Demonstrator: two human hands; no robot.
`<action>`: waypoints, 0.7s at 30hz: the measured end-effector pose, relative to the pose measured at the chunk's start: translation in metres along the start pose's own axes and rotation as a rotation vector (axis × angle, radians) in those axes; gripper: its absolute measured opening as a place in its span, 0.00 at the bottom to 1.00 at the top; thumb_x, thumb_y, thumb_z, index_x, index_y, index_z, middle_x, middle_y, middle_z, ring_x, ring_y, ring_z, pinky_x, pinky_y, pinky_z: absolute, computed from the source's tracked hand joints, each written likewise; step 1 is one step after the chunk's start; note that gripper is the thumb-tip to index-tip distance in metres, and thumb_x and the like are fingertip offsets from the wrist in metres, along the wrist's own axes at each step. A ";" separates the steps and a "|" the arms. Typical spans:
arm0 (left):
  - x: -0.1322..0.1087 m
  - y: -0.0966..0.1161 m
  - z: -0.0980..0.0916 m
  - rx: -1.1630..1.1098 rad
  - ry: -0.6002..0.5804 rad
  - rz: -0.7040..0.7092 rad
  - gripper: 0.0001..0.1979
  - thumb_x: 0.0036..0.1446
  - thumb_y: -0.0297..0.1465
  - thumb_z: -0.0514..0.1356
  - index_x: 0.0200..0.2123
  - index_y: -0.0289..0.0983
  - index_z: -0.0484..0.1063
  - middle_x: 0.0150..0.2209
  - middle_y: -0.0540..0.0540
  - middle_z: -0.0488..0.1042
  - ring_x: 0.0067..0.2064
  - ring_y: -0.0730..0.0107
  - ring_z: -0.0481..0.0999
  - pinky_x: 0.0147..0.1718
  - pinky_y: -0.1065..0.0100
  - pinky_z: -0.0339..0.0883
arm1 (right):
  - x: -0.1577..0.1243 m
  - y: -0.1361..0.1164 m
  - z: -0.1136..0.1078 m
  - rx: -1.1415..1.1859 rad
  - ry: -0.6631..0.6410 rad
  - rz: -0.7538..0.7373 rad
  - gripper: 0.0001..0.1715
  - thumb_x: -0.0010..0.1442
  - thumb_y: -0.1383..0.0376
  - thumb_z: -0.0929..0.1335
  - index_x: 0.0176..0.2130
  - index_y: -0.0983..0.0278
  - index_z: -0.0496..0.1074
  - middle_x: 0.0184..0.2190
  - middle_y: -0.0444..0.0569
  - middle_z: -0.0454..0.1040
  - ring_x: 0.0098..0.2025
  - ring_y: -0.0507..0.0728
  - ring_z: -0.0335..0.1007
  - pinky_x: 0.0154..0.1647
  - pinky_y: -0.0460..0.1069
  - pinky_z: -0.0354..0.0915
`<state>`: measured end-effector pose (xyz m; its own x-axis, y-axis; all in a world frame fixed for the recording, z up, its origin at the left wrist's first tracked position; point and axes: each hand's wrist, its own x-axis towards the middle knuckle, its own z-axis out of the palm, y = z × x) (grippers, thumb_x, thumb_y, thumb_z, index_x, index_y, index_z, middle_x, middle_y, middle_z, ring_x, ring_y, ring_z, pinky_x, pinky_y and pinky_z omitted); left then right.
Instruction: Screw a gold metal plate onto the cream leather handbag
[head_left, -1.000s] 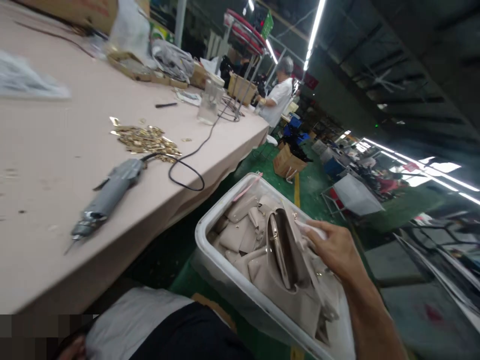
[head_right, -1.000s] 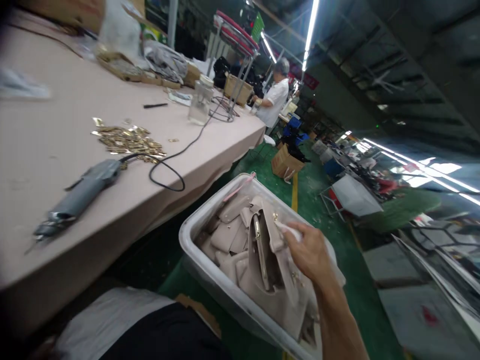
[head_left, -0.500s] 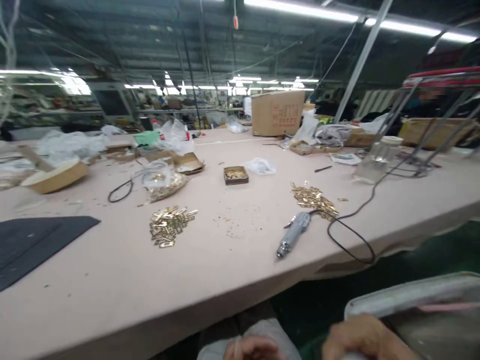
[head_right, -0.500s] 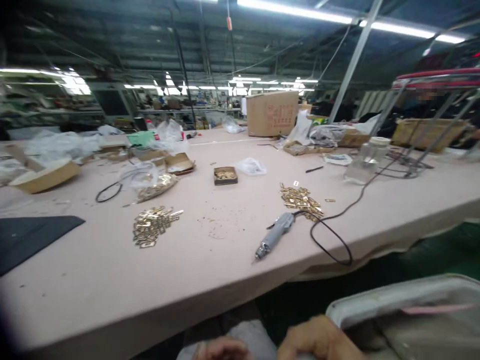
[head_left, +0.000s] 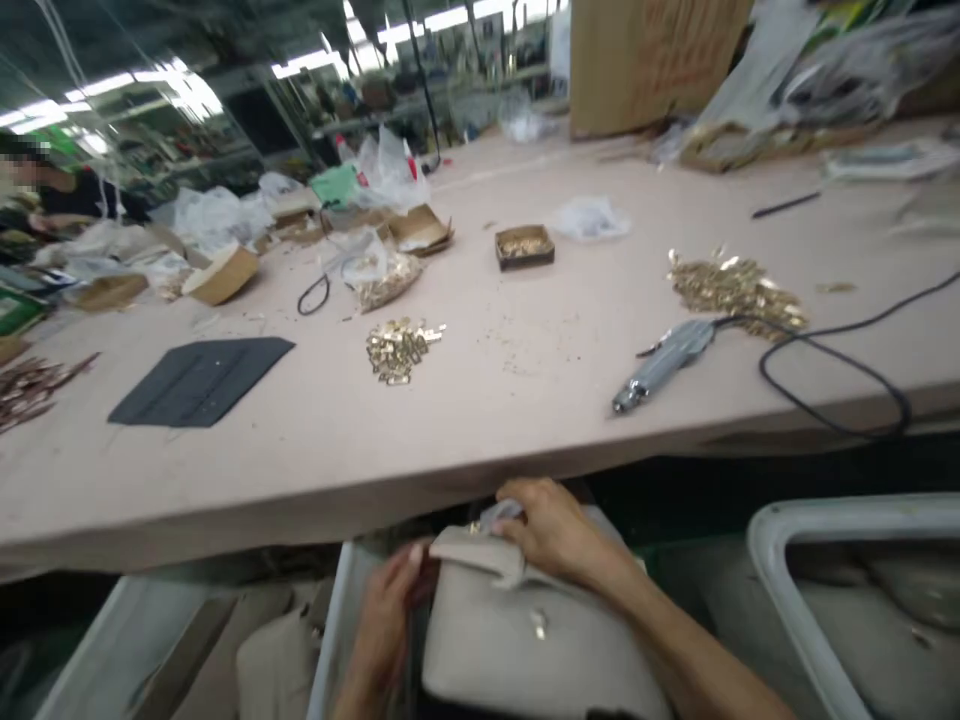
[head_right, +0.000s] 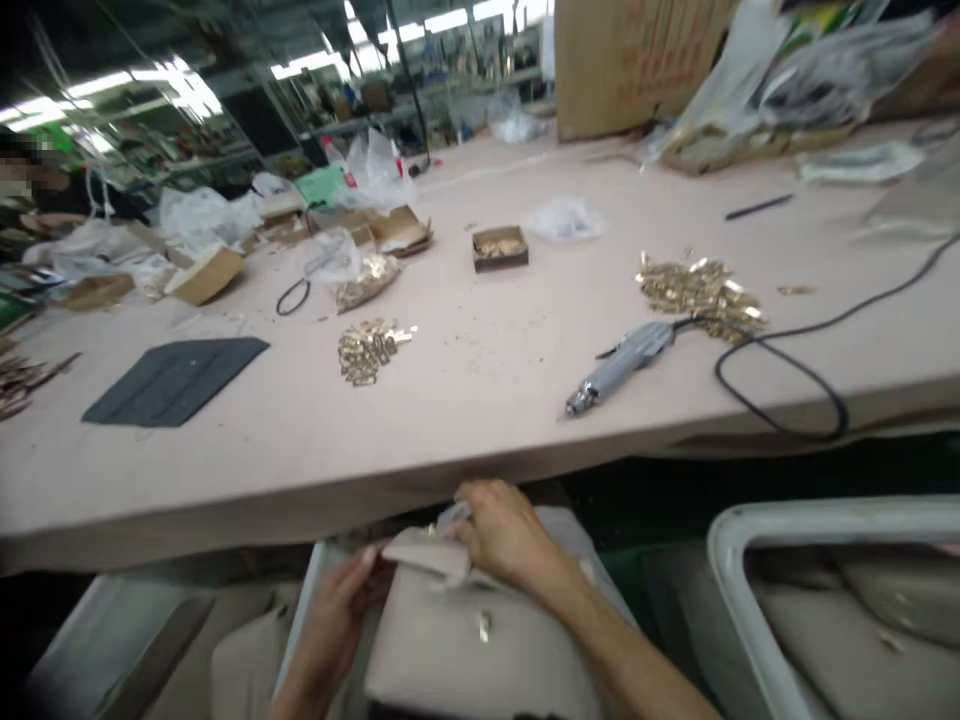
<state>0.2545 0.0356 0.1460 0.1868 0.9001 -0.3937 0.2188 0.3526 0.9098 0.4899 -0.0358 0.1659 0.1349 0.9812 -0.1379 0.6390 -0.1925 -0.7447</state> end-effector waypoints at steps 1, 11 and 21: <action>-0.002 0.003 -0.005 0.118 0.070 0.090 0.23 0.54 0.46 0.68 0.43 0.33 0.77 0.40 0.40 0.79 0.42 0.53 0.79 0.42 0.56 0.74 | 0.002 0.003 0.007 -0.042 -0.034 -0.022 0.14 0.61 0.64 0.71 0.48 0.63 0.78 0.45 0.56 0.79 0.51 0.66 0.74 0.52 0.54 0.63; -0.026 0.025 0.057 0.525 -0.215 0.272 0.13 0.57 0.40 0.65 0.38 0.36 0.81 0.28 0.44 0.79 0.29 0.65 0.76 0.28 0.69 0.69 | -0.003 0.038 0.027 0.193 0.051 -0.119 0.10 0.62 0.65 0.70 0.44 0.62 0.79 0.40 0.49 0.81 0.43 0.58 0.76 0.47 0.49 0.65; -0.022 0.022 0.067 0.046 -0.539 -0.172 0.25 0.37 0.33 0.78 0.39 0.29 0.79 0.27 0.44 0.79 0.25 0.68 0.76 0.27 0.68 0.72 | 0.000 0.047 0.018 0.366 0.108 -0.011 0.10 0.61 0.61 0.71 0.41 0.63 0.79 0.37 0.45 0.81 0.34 0.55 0.74 0.40 0.48 0.65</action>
<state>0.3194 0.0058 0.1657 0.6046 0.5684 -0.5579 0.3284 0.4602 0.8248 0.5062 -0.0450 0.1198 0.2209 0.9725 -0.0734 0.3305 -0.1454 -0.9325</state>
